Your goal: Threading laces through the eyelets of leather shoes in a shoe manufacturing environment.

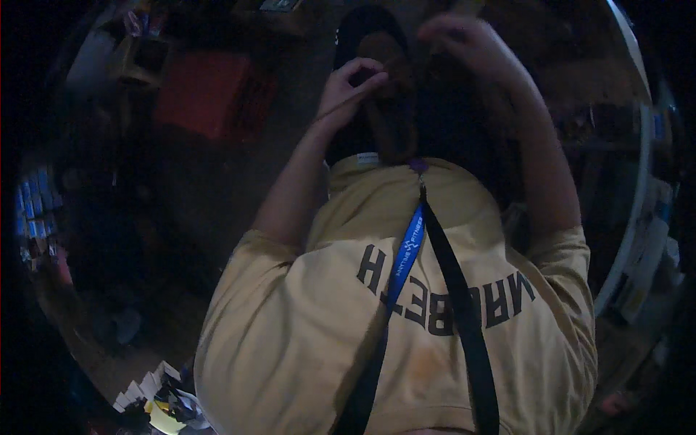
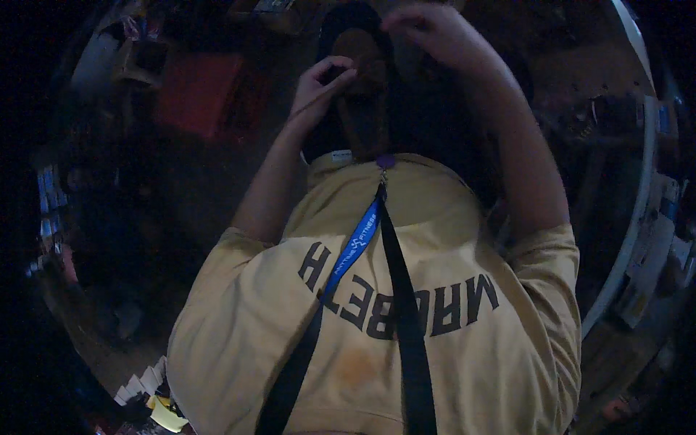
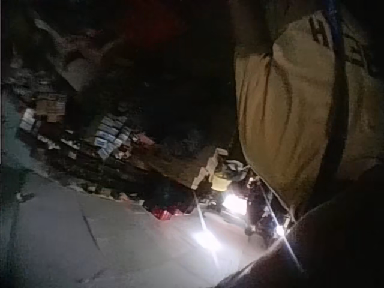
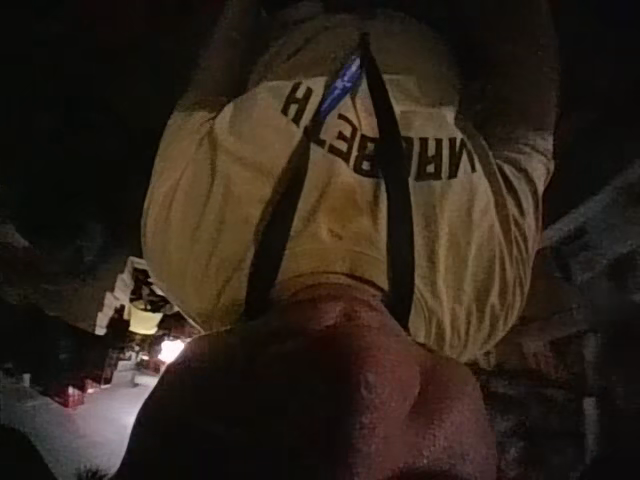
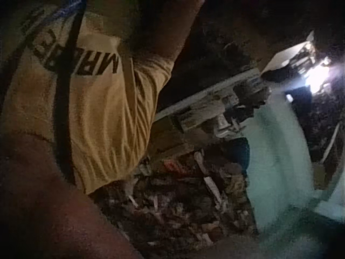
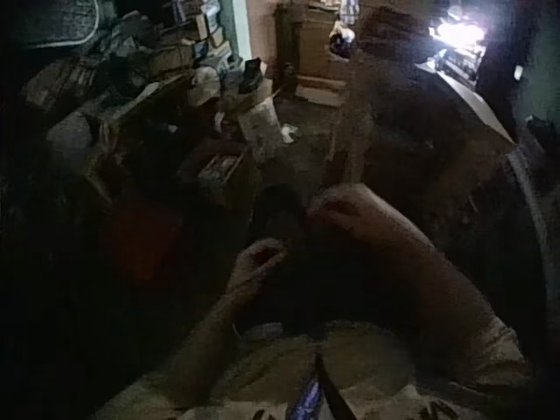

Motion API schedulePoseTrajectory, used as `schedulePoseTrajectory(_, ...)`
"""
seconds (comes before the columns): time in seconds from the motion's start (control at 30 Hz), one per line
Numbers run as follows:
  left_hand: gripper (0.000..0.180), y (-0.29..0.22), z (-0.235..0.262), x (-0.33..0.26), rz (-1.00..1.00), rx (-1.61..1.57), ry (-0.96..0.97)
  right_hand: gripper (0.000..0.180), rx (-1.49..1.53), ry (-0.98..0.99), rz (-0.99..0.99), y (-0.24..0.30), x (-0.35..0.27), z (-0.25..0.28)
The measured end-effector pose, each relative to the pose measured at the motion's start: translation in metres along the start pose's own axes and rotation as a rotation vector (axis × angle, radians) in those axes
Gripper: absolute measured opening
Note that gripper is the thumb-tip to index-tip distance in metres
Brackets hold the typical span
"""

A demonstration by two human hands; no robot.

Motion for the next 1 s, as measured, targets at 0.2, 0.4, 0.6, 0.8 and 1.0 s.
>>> schedulePoseTrajectory(0.2,0.015,0.010,-0.006,0.012,-0.272,0.014,-0.111,0.023,0.067,0.102,-0.070,-0.042,-0.036,-0.042)
schedulePoseTrajectory(0.4,0.013,-0.002,-0.010,0.007,-0.188,0.210,-0.251,0.016,0.176,-0.013,-0.052,-0.049,-0.029,-0.058)
schedulePoseTrajectory(0.6,0.020,-0.024,0.008,0.004,-0.142,0.164,-0.157,0.021,0.176,-0.097,-0.132,-0.044,-0.021,-0.076)
schedulePoseTrajectory(0.8,0.022,-0.027,0.009,-0.005,-0.202,0.363,-0.137,0.024,0.172,-0.109,-0.241,-0.053,-0.019,-0.083)
schedulePoseTrajectory(1.0,0.021,-0.027,0.006,-0.006,-0.225,0.409,-0.213,0.027,0.084,-0.088,-0.249,-0.047,-0.018,-0.081)
Point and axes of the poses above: each hand's wrist, its own x-axis towards the middle knuckle, its own z-axis out of the back of the hand, y = z × x, the point moved 1 cm from there along x, towards the middle knuckle, and after that the axes turned 11 degrees about x, right-handed, at the moved point
